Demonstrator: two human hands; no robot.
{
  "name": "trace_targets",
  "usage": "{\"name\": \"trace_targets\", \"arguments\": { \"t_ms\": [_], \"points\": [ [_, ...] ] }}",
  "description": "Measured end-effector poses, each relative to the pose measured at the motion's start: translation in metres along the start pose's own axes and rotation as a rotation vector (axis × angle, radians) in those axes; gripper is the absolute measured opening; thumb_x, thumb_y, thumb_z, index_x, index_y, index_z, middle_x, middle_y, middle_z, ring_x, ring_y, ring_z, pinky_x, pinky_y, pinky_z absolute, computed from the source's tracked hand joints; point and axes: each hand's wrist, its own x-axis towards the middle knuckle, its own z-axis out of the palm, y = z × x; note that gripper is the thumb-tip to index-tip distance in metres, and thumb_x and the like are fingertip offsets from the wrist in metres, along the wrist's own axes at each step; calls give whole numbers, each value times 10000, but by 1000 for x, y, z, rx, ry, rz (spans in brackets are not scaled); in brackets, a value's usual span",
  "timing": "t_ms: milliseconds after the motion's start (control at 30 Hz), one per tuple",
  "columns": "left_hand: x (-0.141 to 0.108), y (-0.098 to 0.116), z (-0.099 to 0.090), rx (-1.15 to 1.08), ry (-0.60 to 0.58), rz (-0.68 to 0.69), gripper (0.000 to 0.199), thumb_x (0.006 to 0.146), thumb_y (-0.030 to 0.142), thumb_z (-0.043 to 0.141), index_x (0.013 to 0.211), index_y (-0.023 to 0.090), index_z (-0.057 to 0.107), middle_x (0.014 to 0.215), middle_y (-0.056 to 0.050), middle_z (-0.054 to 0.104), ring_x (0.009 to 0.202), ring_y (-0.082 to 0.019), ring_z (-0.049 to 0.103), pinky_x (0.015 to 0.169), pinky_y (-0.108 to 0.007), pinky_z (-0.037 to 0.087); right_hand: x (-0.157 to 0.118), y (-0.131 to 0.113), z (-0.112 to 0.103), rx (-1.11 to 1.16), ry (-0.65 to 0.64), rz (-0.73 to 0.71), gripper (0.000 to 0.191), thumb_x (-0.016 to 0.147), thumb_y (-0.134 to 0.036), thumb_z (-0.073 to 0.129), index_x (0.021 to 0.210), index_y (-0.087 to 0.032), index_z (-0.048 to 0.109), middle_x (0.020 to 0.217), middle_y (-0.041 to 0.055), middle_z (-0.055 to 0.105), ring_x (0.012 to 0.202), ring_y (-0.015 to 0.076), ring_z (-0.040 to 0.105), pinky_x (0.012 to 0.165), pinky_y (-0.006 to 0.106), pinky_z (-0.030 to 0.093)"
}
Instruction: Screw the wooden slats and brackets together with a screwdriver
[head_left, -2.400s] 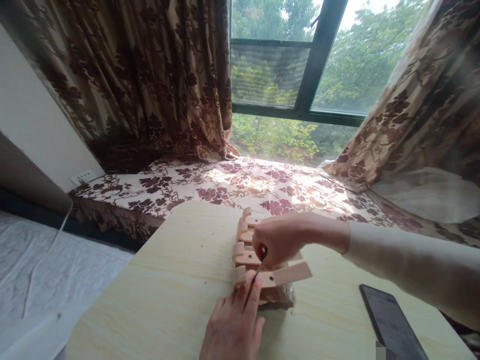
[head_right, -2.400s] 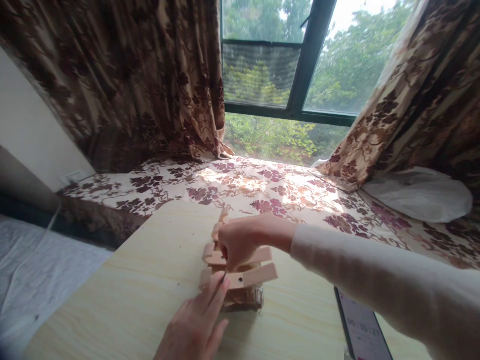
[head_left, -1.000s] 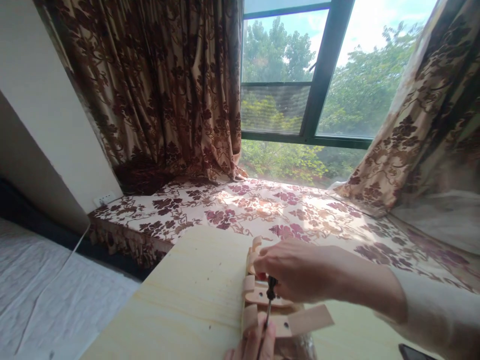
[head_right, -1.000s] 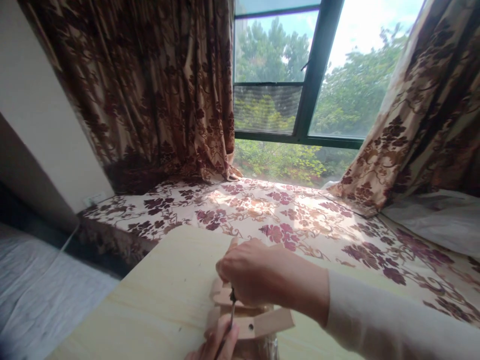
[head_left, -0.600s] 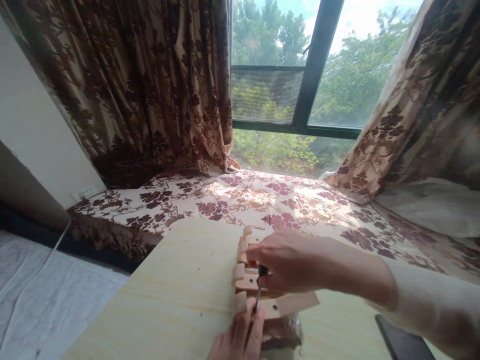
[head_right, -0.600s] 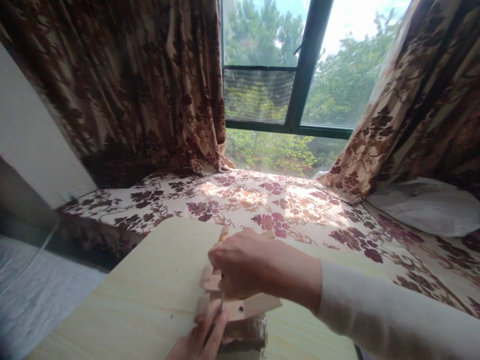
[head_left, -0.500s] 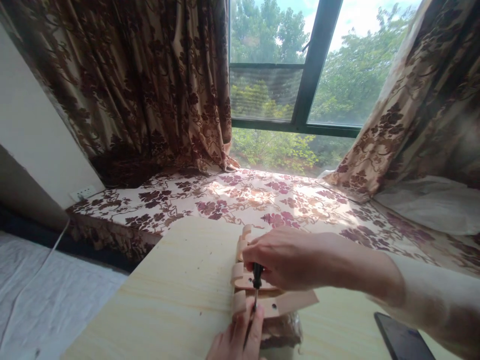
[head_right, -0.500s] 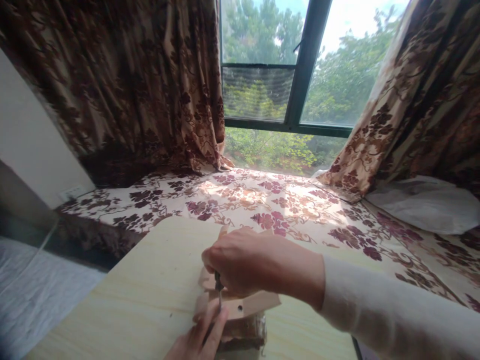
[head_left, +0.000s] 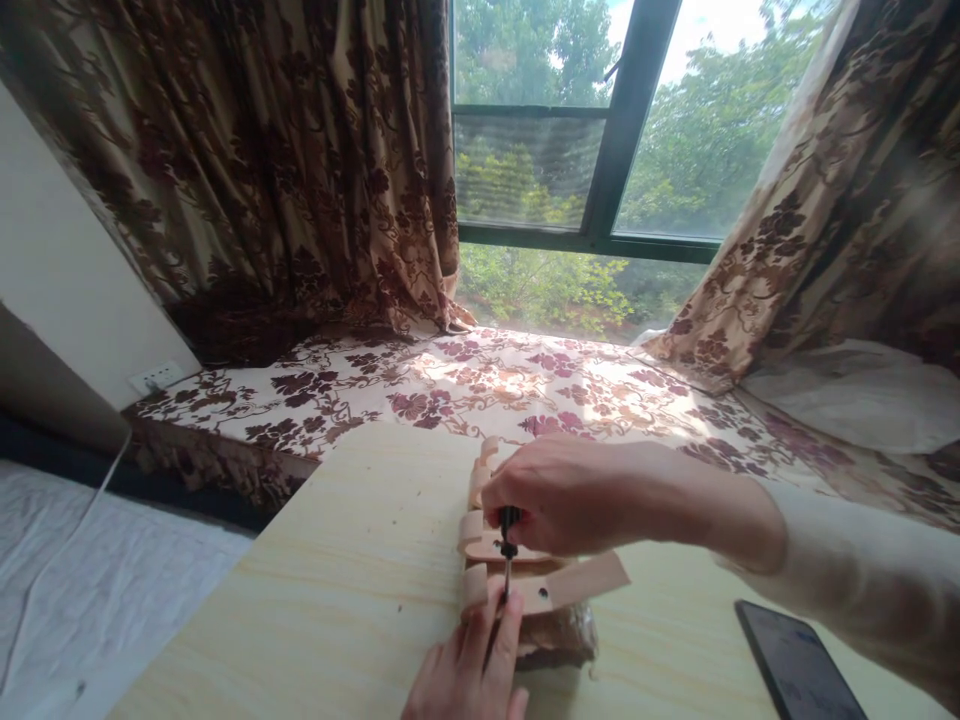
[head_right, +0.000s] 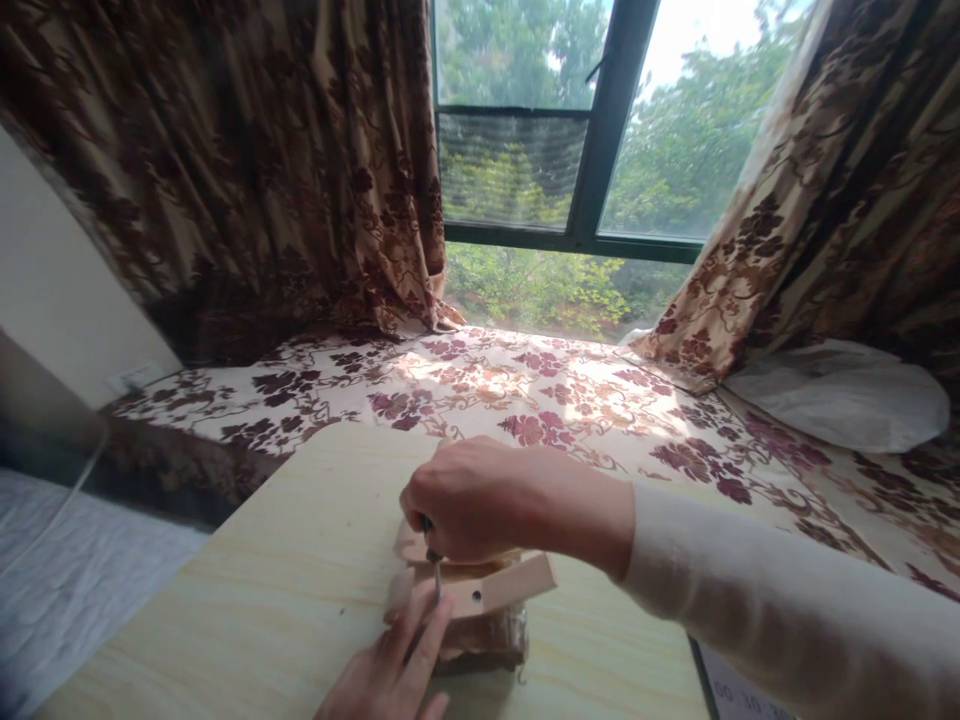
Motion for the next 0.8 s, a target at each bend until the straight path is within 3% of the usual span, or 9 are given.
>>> {"name": "trace_targets", "arguments": {
  "t_ms": [233, 433, 667, 800],
  "points": [
    [2, 0, -2, 16, 4, 31, 593, 750, 183, 547, 1323, 206, 397, 1260, -78, 567, 795, -154, 642, 605, -210, 495, 3, -1, 3, -18, 37, 80, 217, 753, -242, 462, 702, -155, 654, 567, 33, 581, 467, 105, 362, 438, 252, 227],
    [4, 1, -8, 38, -51, 41, 654, 702, 126, 520, 1334, 163, 360, 1298, -101, 540, 876, -177, 647, 644, -223, 511, -3, -4, -8, -12, -10, 35, 232, 726, -189, 498, 893, -204, 657, 694, 23, 639, 532, 115, 455, 469, 241, 251],
    [5, 3, -10, 57, -71, 54, 683, 660, 105, 514, 1326, 148, 367, 1290, -122, 544, 868, -181, 656, 642, -236, 524, -2, -6, -1, -57, 14, 116, 245, 820, -258, 444, 800, -123, 647, 610, 62, 611, 491, 117, 428, 440, 252, 226],
    [7, 1, -12, 60, -78, 56, 687, 663, 116, 521, 1331, 150, 363, 1298, -124, 536, 832, -172, 658, 619, -229, 527, -3, -2, -3, -42, 2, 81, 187, 767, -239, 494, 827, -167, 656, 645, 34, 623, 501, 114, 425, 442, 247, 229]
  ]
}}
